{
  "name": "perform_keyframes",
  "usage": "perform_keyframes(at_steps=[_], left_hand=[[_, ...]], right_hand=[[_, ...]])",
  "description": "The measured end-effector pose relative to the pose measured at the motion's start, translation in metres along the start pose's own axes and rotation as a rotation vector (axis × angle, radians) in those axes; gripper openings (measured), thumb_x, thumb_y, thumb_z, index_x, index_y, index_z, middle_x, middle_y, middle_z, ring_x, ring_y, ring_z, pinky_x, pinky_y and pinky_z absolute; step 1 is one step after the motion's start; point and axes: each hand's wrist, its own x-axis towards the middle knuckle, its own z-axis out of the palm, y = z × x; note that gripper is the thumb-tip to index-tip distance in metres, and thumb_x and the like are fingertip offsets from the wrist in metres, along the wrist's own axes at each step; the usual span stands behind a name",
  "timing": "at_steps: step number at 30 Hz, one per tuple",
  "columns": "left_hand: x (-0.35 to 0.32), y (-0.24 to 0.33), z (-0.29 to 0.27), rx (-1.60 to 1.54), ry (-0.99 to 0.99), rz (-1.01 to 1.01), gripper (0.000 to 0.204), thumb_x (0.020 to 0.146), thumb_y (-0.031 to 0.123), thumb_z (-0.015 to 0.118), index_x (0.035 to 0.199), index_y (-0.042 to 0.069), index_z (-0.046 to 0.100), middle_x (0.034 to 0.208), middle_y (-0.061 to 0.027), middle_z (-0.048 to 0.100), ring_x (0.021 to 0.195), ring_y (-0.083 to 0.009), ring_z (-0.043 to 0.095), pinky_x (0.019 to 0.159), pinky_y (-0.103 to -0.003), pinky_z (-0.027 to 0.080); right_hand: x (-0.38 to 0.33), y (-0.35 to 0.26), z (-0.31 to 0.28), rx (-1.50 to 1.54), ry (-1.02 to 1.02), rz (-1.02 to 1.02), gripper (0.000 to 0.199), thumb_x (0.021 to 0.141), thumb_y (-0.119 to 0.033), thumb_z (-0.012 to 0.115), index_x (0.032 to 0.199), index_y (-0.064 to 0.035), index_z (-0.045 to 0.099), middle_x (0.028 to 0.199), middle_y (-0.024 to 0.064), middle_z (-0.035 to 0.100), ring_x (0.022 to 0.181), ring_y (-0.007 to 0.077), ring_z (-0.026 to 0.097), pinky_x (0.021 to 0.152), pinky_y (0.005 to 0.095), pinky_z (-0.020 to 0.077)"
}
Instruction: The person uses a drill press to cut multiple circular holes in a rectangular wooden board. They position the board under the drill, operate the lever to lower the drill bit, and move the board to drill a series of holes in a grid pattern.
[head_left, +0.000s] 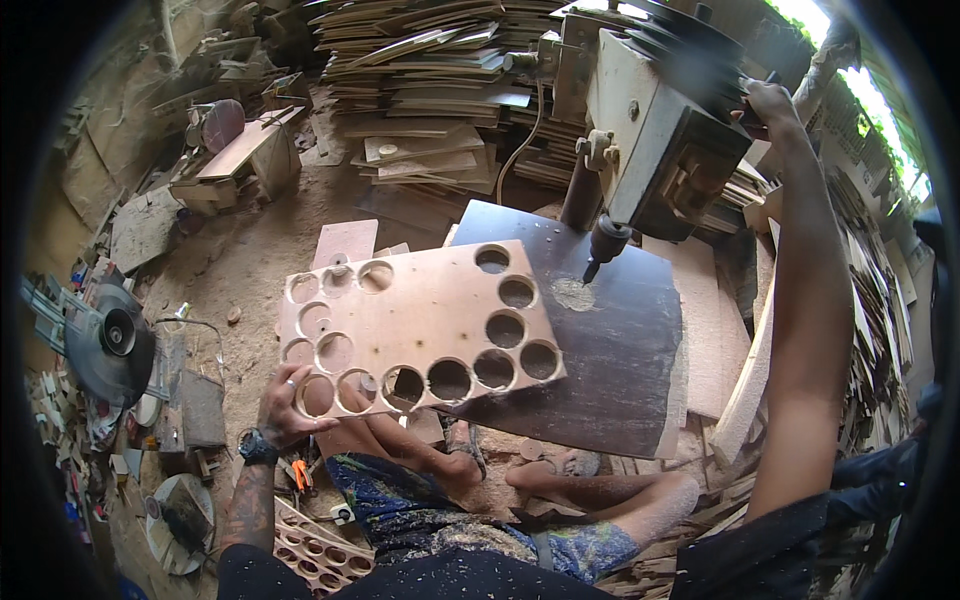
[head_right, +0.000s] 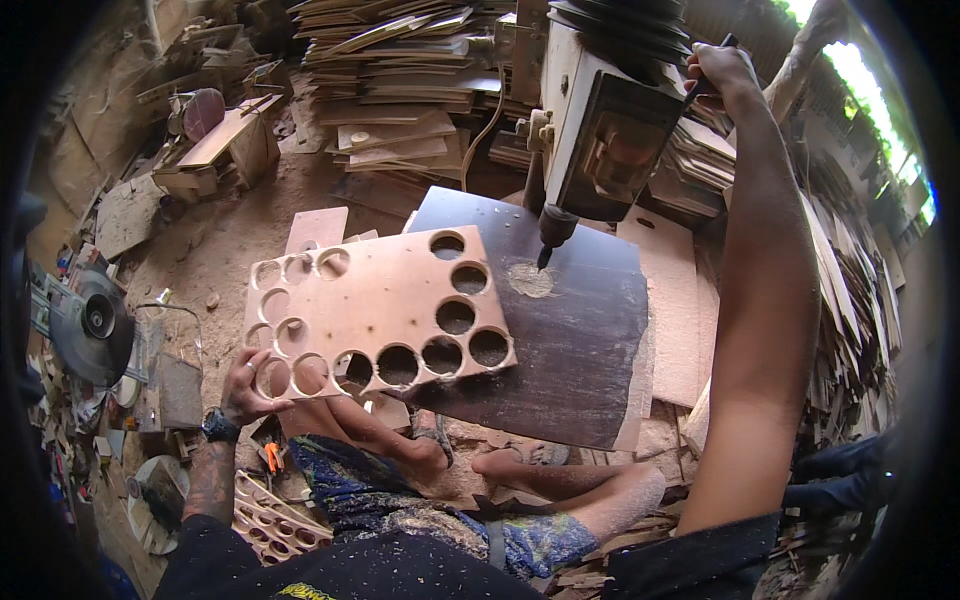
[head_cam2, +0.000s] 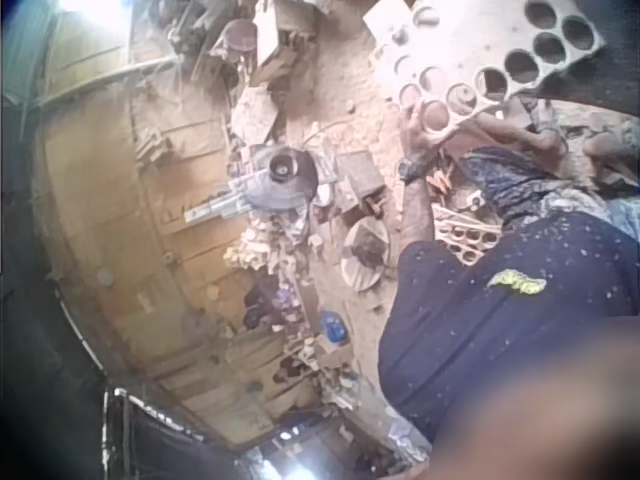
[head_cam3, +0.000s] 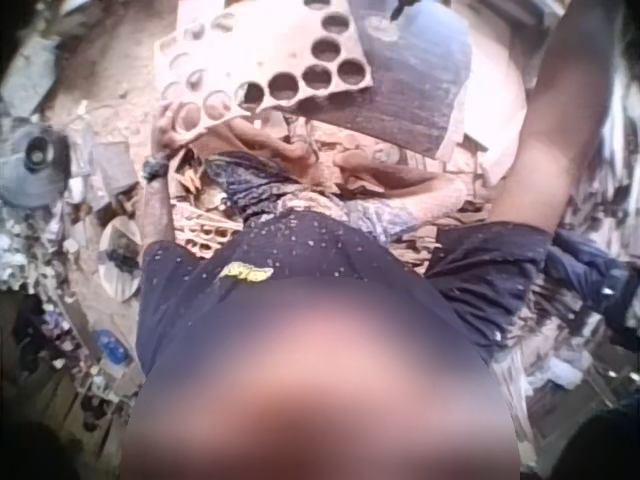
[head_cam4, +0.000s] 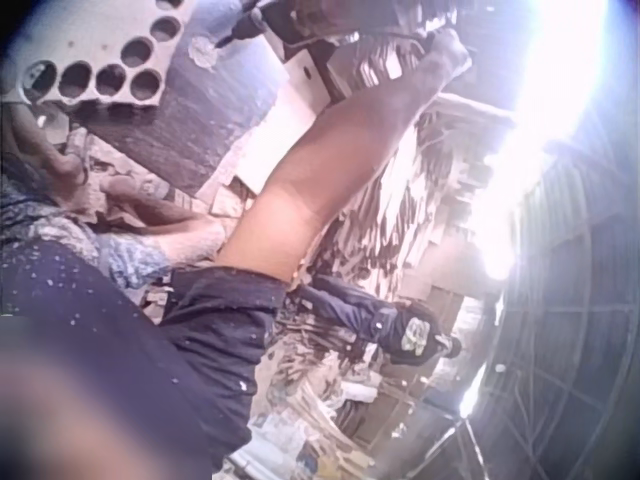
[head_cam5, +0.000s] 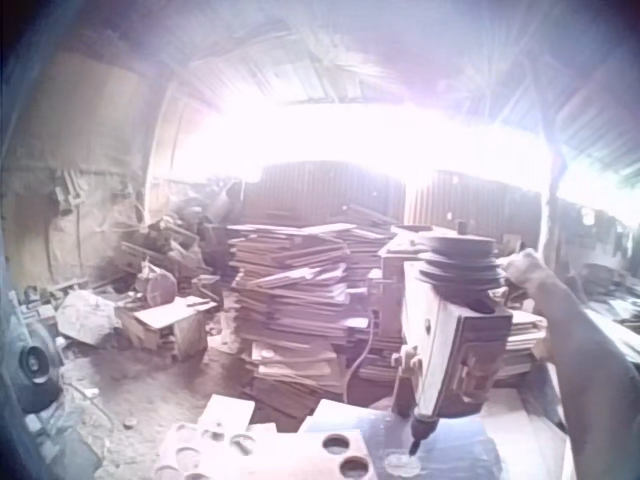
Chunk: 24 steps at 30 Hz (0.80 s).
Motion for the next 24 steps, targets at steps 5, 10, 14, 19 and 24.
perform_keyframes(at_steps=[5,10,14,19,24], left_hand=[[-0.006,0.002,0.008,-0.005,0.024,-0.001,0.101,0.055,0.06,0.094,0.128,-0.002,0.063,0.122,-0.016,0.062,0.111,-0.0372,0.063,0.095,-0.046,0.054],[0.029,0.058,0.054,0.079,0.004,0.103,0.102,0.056,0.074,0.087,0.126,0.003,0.066,0.116,-0.0135,0.062,0.115,-0.0331,0.061,0.114,-0.055,0.04],[0.063,0.116,0.093,-0.041,-0.003,0.176,0.103,0.059,0.076,0.084,0.127,0.001,0.064,0.117,-0.0142,0.061,0.119,-0.0331,0.057,0.121,-0.058,0.031],[0.086,0.157,0.123,-0.072,0.037,0.271,0.102,0.06,0.072,0.086,0.131,0.002,0.062,0.117,-0.0135,0.06,0.116,-0.0341,0.058,0.119,-0.057,0.035],[0.089,0.167,0.131,-0.117,0.001,0.233,0.1,0.061,0.074,0.084,0.13,0.004,0.063,0.119,-0.0121,0.06,0.118,-0.0328,0.057,0.119,-0.056,0.034]], right_hand=[[-0.004,-0.002,0.0,0.006,0.002,0.002,0.031,0.098,-0.04,0.059,0.103,-0.0124,0.072,0.088,-0.0013,0.073,0.073,0.0146,0.074,0.067,0.037,0.058],[-0.011,-0.001,-0.001,0.063,-0.015,0.025,0.03,0.1,-0.04,0.057,0.104,-0.0136,0.071,0.089,-0.0024,0.071,0.073,0.0151,0.073,0.068,0.0384,0.0575],[-0.015,-0.001,-0.002,0.048,-0.052,-0.019,0.037,0.101,-0.047,0.059,0.103,-0.01,0.063,0.086,0.0002,0.067,0.074,0.0142,0.072,0.066,0.0381,0.0536],[-0.017,-0.005,-0.001,-0.001,-0.04,-0.003,0.029,0.098,-0.035,0.055,0.105,-0.0133,0.074,0.092,-0.0013,0.073,0.079,0.0159,0.075,0.07,0.0389,0.0582],[-0.013,-0.008,0.0,-0.057,-0.042,-0.002,0.028,0.097,-0.032,0.054,0.105,-0.0134,0.074,0.094,-0.0015,0.073,0.079,0.0152,0.075,0.07,0.0379,0.0582]])
